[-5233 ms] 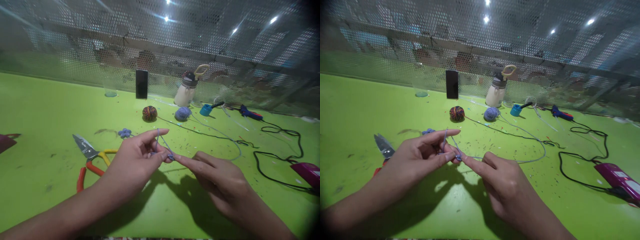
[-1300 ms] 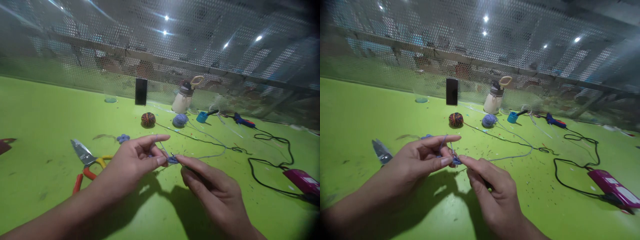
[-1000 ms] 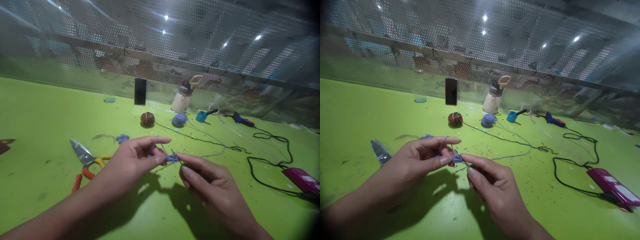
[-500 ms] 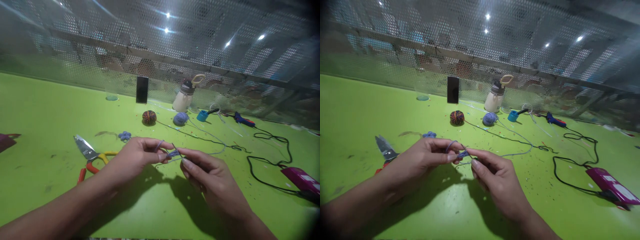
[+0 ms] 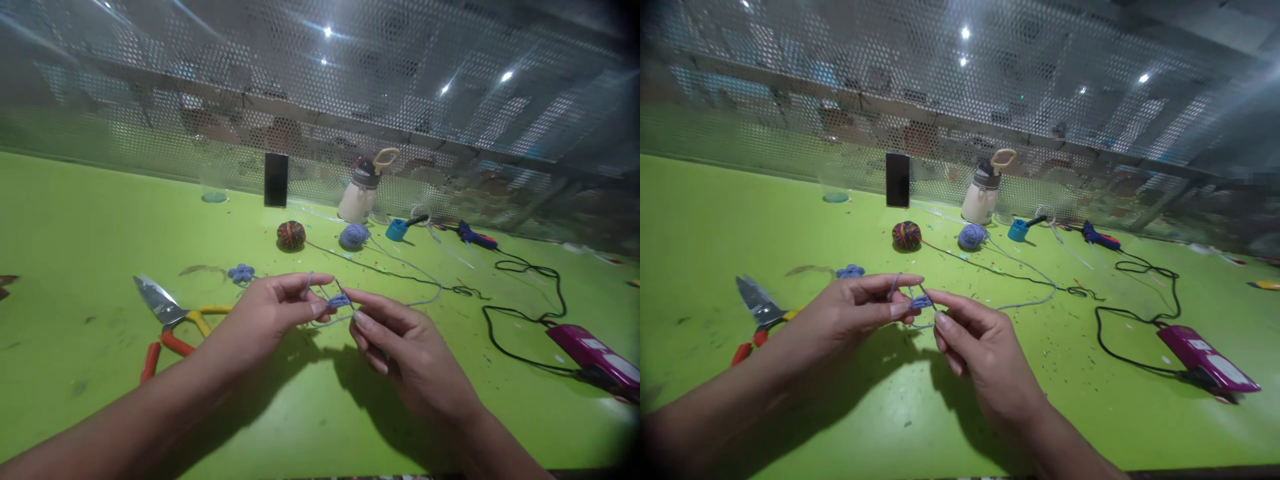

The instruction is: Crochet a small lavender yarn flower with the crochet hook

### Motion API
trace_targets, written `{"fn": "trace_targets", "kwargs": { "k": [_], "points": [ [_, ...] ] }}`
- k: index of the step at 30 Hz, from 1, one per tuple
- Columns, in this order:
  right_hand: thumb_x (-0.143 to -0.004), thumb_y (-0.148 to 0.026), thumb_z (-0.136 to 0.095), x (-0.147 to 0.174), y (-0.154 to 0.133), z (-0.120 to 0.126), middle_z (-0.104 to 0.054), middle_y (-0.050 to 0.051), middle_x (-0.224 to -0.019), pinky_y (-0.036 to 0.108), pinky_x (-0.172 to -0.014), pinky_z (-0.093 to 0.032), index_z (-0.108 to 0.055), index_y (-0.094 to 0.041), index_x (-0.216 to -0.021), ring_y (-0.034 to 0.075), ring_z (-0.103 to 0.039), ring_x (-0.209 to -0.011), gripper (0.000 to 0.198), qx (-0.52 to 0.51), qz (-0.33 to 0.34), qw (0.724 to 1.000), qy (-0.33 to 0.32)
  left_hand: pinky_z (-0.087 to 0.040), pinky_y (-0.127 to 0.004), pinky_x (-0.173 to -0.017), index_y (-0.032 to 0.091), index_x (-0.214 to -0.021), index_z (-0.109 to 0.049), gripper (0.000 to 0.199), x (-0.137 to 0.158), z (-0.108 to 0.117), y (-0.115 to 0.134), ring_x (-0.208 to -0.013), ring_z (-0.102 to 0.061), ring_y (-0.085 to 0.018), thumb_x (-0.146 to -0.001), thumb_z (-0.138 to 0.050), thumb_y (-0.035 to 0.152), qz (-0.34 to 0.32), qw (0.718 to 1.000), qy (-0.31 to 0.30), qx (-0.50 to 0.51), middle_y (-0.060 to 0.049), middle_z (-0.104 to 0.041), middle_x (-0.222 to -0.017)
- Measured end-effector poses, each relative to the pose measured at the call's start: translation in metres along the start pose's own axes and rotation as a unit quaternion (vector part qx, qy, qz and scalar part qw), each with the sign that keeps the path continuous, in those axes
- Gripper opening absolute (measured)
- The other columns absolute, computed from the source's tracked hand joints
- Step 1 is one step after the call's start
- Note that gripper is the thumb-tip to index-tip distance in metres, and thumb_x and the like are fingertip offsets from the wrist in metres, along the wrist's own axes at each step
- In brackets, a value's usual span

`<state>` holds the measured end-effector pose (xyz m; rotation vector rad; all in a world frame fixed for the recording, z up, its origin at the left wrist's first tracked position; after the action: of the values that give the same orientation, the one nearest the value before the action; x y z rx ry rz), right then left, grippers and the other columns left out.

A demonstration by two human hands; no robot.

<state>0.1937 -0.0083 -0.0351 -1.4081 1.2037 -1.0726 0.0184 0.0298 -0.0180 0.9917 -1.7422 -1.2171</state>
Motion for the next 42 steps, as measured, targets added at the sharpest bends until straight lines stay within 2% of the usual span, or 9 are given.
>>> {"fn": "trace_targets", "kwargs": {
  "k": [3,6,10,15,24,29,33,42],
  "points": [
    [-0.086,-0.03,-0.07,-0.0002,0.0002,-0.0002,-0.053,-0.003,-0.06,0.02,-0.044,-0.025,-0.071,-0.025,-0.118,0.007,-0.039,-0.048,0.033,0.006,-0.002,1.0,-0.004,-0.046,-0.035,-0.088,0.018,-0.112,-0.072,0.034,-0.0005,0.0014,-0.0001,-0.087,-0.067,-0.02,-0.078,-0.072,0.019,-0.001,1.0,-0.007,-0.002,-0.006,-0.074,-0.093],
    [-0.085,-0.03,-0.072,0.0,-0.0001,-0.0015,-0.053,-0.003,-0.061,0.02,-0.043,-0.023,-0.072,-0.024,-0.117,0.006,-0.038,-0.048,0.033,0.007,-0.01,1.0,-0.009,-0.047,-0.035,-0.087,0.016,-0.103,-0.075,0.025,0.0011,0.0016,0.0029,-0.093,-0.067,-0.022,-0.079,-0.07,0.021,-0.02,0.999,-0.009,0.025,-0.009,-0.075,-0.099],
    [-0.086,-0.03,-0.07,0.0004,-0.0006,-0.0026,-0.053,-0.003,-0.061,0.02,-0.043,-0.024,-0.072,-0.025,-0.117,0.006,-0.038,-0.048,0.031,0.022,-0.017,0.999,-0.019,-0.045,-0.034,-0.088,0.018,-0.099,-0.077,0.025,0.0024,0.0007,0.0078,-0.093,-0.066,-0.022,-0.078,-0.075,0.032,-0.028,0.999,0.004,-0.029,-0.007,-0.077,-0.092],
    [-0.087,-0.029,-0.07,-0.0009,-0.0011,-0.0036,-0.05,-0.004,-0.061,0.02,-0.044,-0.024,-0.073,-0.025,-0.115,0.005,-0.036,-0.048,0.029,0.046,-0.023,0.998,-0.036,-0.047,-0.03,-0.079,0.015,-0.1,-0.074,0.038,-0.0003,-0.0008,0.0087,-0.075,-0.065,-0.015,-0.064,-0.085,0.02,-0.009,1.0,0.017,-0.022,0.0,-0.072,-0.076],
    [-0.084,-0.029,-0.071,-0.003,-0.0024,-0.0029,-0.05,-0.004,-0.06,0.019,-0.043,-0.024,-0.074,-0.022,-0.112,0.005,-0.037,-0.047,0.029,0.048,-0.044,0.997,-0.045,-0.045,-0.028,-0.067,0.016,-0.118,-0.067,0.051,-0.0023,-0.0041,0.0068,-0.065,-0.059,-0.012,-0.068,-0.076,0.015,-0.04,0.996,-0.006,-0.085,0.004,-0.063,-0.067],
    [-0.083,-0.027,-0.072,-0.0018,-0.0036,-0.0016,-0.051,-0.004,-0.059,0.019,-0.042,-0.021,-0.075,-0.021,-0.108,0.005,-0.036,-0.046,0.026,0.007,-0.059,0.997,-0.056,-0.048,-0.027,-0.072,0.016,-0.116,-0.068,0.047,0.0005,-0.0066,0.0064,-0.07,-0.062,-0.011,-0.07,-0.074,0.013,-0.075,0.993,-0.001,-0.086,0.004,-0.065,-0.071],
    [-0.082,-0.025,-0.072,-0.0002,-0.0038,-0.002,-0.051,-0.004,-0.06,0.02,-0.042,-0.019,-0.075,-0.022,-0.109,0.004,-0.035,-0.046,0.028,-0.019,-0.062,0.996,-0.066,-0.049,-0.027,-0.073,0.016,-0.123,-0.063,0.053,0.0014,-0.0078,0.0046,-0.072,-0.062,-0.012,-0.071,-0.074,0.014,-0.075,0.994,-0.021,-0.076,0.003,-0.066,-0.074],
    [-0.085,-0.026,-0.068,-0.0058,-0.0077,0.0016,-0.049,-0.003,-0.06,0.022,-0.046,-0.024,-0.073,-0.021,-0.114,0.007,-0.035,-0.049,0.03,0.088,-0.039,0.992,-0.08,-0.044,-0.03,-0.068,0.019,-0.14,-0.048,0.066,-0.0021,-0.0058,0.0028,-0.07,-0.056,-0.014,-0.077,-0.067,0.017,-0.096,0.98,-0.06,-0.166,0.003,-0.059,-0.074]
  ]
}}
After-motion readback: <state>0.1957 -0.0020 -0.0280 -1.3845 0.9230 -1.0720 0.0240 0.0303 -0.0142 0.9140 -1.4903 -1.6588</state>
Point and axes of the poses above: each hand's wrist, its own x-axis away from the middle knuckle, its own z-axis out of the back of the hand, y = z × x, the point moved 3 cm from there along -x, towards the middle knuckle
